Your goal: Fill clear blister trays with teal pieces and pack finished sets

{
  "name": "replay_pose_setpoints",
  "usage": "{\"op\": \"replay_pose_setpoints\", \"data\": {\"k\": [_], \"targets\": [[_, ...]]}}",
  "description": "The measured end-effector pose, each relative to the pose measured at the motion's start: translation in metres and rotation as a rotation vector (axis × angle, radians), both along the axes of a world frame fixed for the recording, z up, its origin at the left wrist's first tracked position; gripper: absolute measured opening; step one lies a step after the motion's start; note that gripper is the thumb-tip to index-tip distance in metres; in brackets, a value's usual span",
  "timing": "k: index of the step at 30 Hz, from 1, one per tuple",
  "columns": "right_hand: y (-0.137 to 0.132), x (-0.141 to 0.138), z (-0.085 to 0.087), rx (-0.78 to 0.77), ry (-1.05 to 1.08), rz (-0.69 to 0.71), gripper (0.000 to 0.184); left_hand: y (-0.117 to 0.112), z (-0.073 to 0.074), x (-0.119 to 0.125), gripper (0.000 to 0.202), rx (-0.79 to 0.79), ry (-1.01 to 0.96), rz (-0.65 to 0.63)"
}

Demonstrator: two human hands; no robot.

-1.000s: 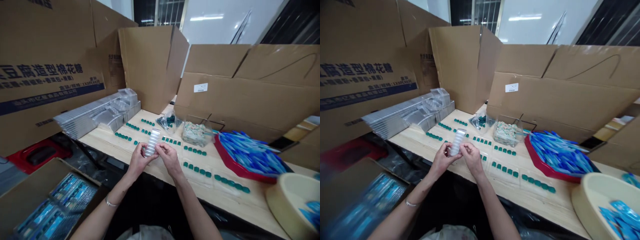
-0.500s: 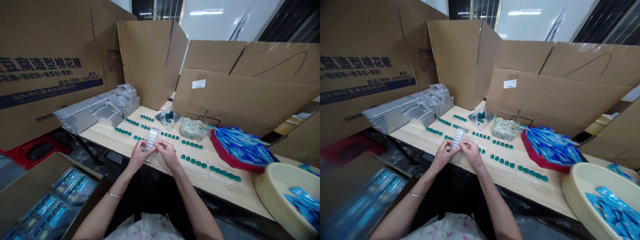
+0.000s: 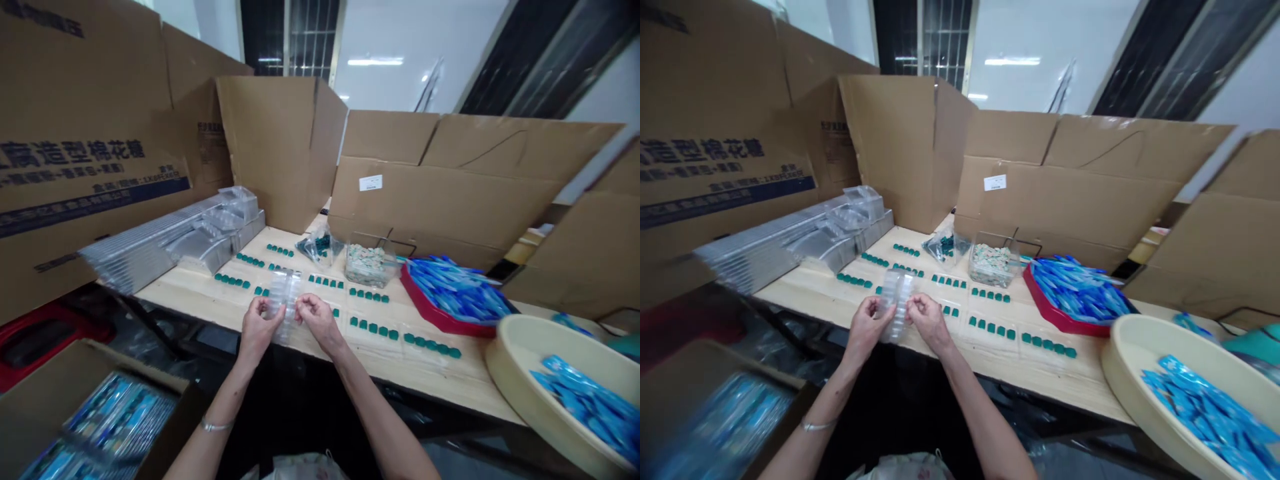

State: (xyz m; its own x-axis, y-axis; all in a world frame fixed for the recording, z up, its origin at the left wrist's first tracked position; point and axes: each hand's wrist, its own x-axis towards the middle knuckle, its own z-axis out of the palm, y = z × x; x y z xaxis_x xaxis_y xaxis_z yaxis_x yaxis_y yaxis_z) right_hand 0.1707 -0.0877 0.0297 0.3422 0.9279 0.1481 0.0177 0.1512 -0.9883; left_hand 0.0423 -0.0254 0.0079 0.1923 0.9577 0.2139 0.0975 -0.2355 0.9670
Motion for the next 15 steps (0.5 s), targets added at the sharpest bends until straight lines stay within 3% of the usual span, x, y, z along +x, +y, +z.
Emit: {"op": "replay_pose_setpoints", "data": {"k": [7,12,15], "targets": [[0.001,-0.002,-0.007,0.055,-0.028,-0.060,0.020,0.002,0.000,0.007,0.035,0.192,0.204,0.112],[-0.001,0.019,-0.001,0.109,0.052,-0.130,0.021,0.036,0.002,-0.012,0.044,0.063,0.106,0.321],[0.015,0.041,0.002,0.143,0.052,-0.115,0.023,0.048,0.006,-0.021,0.051,-0.060,-0.044,0.271]]}}
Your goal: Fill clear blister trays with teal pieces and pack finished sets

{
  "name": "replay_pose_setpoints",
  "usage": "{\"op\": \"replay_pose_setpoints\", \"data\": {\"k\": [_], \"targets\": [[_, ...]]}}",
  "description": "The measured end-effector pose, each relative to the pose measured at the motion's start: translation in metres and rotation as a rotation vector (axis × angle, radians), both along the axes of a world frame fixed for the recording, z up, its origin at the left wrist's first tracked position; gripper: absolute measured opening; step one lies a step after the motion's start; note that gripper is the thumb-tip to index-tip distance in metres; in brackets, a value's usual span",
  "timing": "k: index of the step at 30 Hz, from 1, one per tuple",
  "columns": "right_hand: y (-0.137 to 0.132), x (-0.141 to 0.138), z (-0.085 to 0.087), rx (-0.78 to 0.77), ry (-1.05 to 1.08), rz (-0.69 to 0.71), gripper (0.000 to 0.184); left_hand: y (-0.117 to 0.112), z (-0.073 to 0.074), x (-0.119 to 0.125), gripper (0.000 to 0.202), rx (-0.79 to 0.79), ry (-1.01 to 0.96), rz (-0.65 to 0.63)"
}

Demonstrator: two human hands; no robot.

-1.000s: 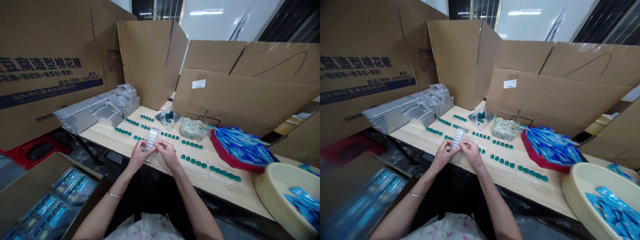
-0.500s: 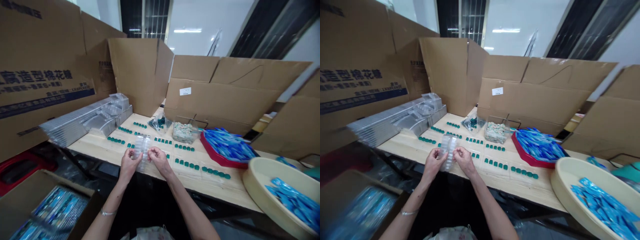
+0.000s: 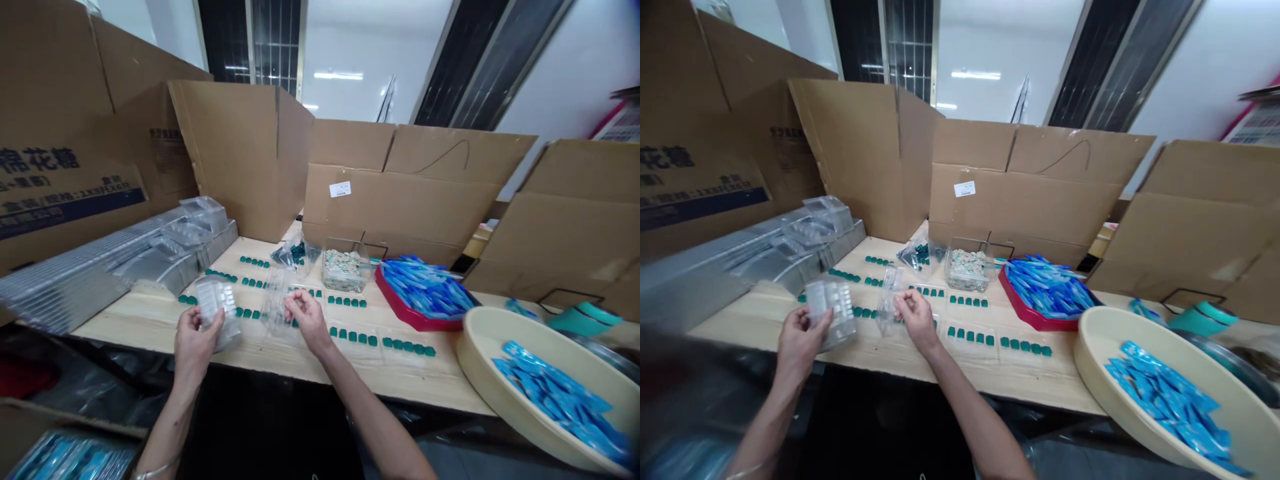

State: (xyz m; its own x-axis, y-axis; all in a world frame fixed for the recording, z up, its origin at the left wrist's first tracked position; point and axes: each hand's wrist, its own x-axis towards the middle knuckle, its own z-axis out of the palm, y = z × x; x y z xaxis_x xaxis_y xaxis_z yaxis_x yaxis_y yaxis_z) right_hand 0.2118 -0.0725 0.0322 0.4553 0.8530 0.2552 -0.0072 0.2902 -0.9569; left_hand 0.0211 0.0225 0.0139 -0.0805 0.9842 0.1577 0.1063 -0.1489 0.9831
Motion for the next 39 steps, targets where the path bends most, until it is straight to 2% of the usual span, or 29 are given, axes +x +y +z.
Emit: {"op": "replay_pose_setpoints", "data": {"k": [2,5,9,12,14,17,18,20,22,23,25,27,30,34,39], "targets": [[0.025,0.015,0.001,0.018,-0.021,0.006,0.025,-0.003,0.003,-0.001,0.052,-0.039,-0.081,-0.070],[0.079,0.036,0.005,0.070,0.018,0.038,0.027,-0.014,0.007,0.001,0.049,-0.042,-0.109,-0.100],[0.149,0.061,0.024,0.061,0.113,0.061,0.023,-0.023,0.008,0.004,0.045,-0.055,-0.095,-0.141],[0.180,0.075,0.038,0.018,0.125,0.029,0.019,-0.023,0.007,0.004,0.043,-0.060,-0.111,-0.191],[0.188,0.080,0.043,-0.040,0.104,-0.032,0.016,-0.023,0.007,0.005,0.041,-0.064,-0.124,-0.222],[0.179,0.073,0.042,-0.115,0.028,-0.114,0.011,-0.019,0.007,0.007,0.040,-0.062,-0.105,-0.221],[0.170,0.066,0.039,-0.119,0.003,-0.098,0.011,-0.018,0.007,0.008,0.040,-0.056,-0.091,-0.207],[0.144,0.045,0.032,-0.130,-0.055,0.026,0.013,-0.015,0.006,0.010,0.040,-0.040,-0.058,-0.176],[0.111,0.019,0.025,-0.146,-0.134,0.300,0.020,-0.014,0.004,0.014,0.040,-0.022,-0.030,-0.160],[0.094,0.007,0.022,-0.152,-0.152,0.394,0.023,-0.014,0.004,0.016,0.040,-0.012,-0.019,-0.161],[0.066,-0.013,0.019,-0.160,-0.155,0.488,0.025,-0.016,0.004,0.020,0.040,0.014,0.005,-0.177],[0.049,-0.025,0.018,-0.168,-0.124,0.485,0.024,-0.019,0.004,0.023,0.040,0.039,0.039,-0.202],[0.043,-0.029,0.015,-0.191,-0.071,0.459,0.025,-0.023,0.002,0.024,0.040,0.062,0.099,-0.239],[0.049,-0.026,0.008,-0.220,-0.031,0.455,0.024,-0.023,-0.001,0.019,0.041,0.095,0.156,-0.270],[0.054,-0.030,-0.003,-0.194,-0.028,0.418,0.021,-0.021,-0.002,0.017,0.037,0.089,0.120,-0.285]]}}
